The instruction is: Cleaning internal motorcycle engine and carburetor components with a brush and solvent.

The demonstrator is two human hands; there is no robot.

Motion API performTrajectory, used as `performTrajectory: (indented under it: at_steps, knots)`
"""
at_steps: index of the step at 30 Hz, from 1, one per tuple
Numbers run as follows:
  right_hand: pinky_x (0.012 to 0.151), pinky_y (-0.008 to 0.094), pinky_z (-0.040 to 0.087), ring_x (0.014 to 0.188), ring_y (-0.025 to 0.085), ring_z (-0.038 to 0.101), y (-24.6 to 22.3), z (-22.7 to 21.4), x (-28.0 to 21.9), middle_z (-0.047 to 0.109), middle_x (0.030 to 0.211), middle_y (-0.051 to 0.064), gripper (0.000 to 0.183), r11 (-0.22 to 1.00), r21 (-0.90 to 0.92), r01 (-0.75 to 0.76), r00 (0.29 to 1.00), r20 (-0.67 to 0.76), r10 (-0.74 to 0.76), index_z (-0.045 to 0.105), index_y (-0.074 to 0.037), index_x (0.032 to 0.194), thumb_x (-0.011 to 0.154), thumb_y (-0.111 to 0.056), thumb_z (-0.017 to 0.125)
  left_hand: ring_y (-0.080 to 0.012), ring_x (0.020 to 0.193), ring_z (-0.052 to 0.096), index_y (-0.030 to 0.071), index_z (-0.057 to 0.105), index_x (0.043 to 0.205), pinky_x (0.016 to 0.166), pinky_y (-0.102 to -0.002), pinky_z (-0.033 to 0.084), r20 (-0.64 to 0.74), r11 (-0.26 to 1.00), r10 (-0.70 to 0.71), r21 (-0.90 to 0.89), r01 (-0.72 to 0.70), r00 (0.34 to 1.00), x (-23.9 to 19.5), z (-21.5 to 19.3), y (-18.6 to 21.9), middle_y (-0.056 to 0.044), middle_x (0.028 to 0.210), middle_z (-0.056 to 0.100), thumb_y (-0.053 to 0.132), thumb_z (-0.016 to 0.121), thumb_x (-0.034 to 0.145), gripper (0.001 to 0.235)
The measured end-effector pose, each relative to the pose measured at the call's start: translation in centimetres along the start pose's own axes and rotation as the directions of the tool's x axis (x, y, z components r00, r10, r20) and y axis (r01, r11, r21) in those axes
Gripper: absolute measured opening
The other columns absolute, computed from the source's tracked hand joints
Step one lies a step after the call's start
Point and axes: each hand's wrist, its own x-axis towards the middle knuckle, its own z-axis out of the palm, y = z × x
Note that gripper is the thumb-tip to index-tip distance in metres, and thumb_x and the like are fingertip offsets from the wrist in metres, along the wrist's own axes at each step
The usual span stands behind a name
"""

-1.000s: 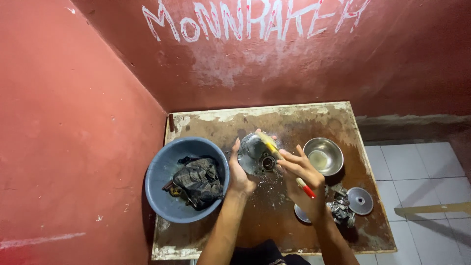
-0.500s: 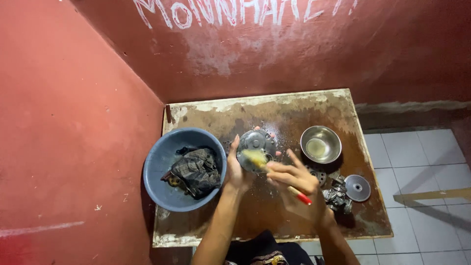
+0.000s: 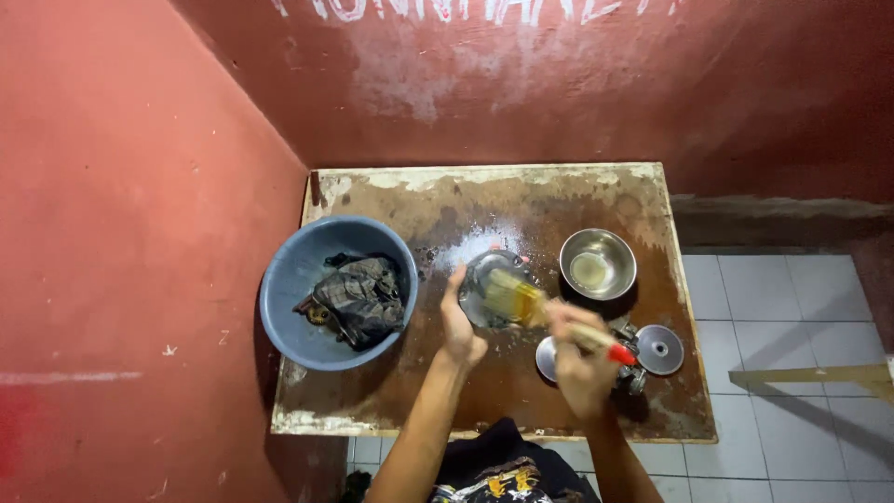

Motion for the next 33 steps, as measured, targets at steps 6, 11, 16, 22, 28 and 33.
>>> performTrajectory:
  at_steps: [6,11,16,22,28,33]
  knots:
    - [0.069,0.027,0.053,0.077,0.015,0.068,1.5,-0.9,-1.7,0.074,0.087,0.011,0.008,0.983,-0.084,-0.162,0.983,0.068,0.168,0.073,-0.001,0.094,0.095,-0.009,0.072,-0.0355,0.105,0.070,0.013,0.051,0.147,0.093,-0.047,0.058,0.152,0.997,0.060,-0.062,-0.051,0.987,-1.5,2.1,-0.3,-0.016,0.133,0.067,0.054,0.035,0.103,0.062]
    - [0.070,0.024,0.055,0.079,0.012,0.067,1.8,-1.5,-0.1,0.072,0.092,0.008,0.009,0.992,0.000,-0.126,0.981,-0.147,0.124,0.070,-0.002,0.099,0.099,-0.011,0.069,-0.0263,0.122,0.066,0.007,0.052,0.152,0.105,-0.046,0.055,-0.015,0.996,0.068,0.055,-0.067,0.998,-1.4,-0.6,-3.6,-0.017,0.138,0.064,0.054,0.038,0.105,0.068]
    - [0.067,0.024,0.053,0.077,0.011,0.066,4.2,-1.8,-2.2,0.072,0.090,0.007,0.011,0.992,-0.086,-0.090,0.995,-0.051,0.085,0.069,-0.001,0.094,0.099,-0.012,0.069,-0.0261,0.119,0.066,0.007,0.052,0.150,0.105,-0.043,0.054,-0.012,0.997,0.079,0.016,-0.079,0.997,-1.9,1.4,-2.8,-0.016,0.136,0.065,0.053,0.037,0.104,0.067]
    - [0.075,0.024,0.054,0.086,0.008,0.064,2.0,-1.9,-0.6,0.071,0.100,0.007,0.012,0.998,-0.050,-0.027,0.983,-0.182,0.017,0.070,-0.001,0.108,0.103,-0.012,0.068,-0.0220,0.127,0.062,0.002,0.050,0.153,0.113,-0.040,0.049,-0.001,0.992,0.122,-0.013,-0.122,0.993,-2.1,-0.2,-3.9,-0.014,0.140,0.063,0.049,0.039,0.108,0.066]
    - [0.056,0.025,0.049,0.064,0.010,0.062,4.2,-2.6,-1.9,0.074,0.075,0.010,0.010,0.959,-0.157,-0.237,0.935,0.229,0.269,0.074,-0.002,0.095,0.095,-0.011,0.073,-0.0322,0.102,0.068,0.015,0.046,0.147,0.092,-0.044,0.055,0.077,0.996,0.087,-0.028,-0.085,0.993,-2.8,1.3,-2.4,-0.014,0.130,0.067,0.051,0.037,0.101,0.059]
    - [0.071,0.021,0.054,0.079,0.009,0.067,0.2,-1.2,0.0,0.073,0.092,0.009,0.005,0.989,-0.130,-0.063,0.991,-0.122,0.048,0.068,0.000,0.104,0.103,-0.004,0.066,-0.0233,0.129,0.067,0.005,0.041,0.163,0.114,-0.040,0.053,-0.036,0.995,0.052,-0.087,-0.055,0.998,-2.2,-1.4,-4.6,-0.014,0.147,0.062,0.050,0.040,0.109,0.070]
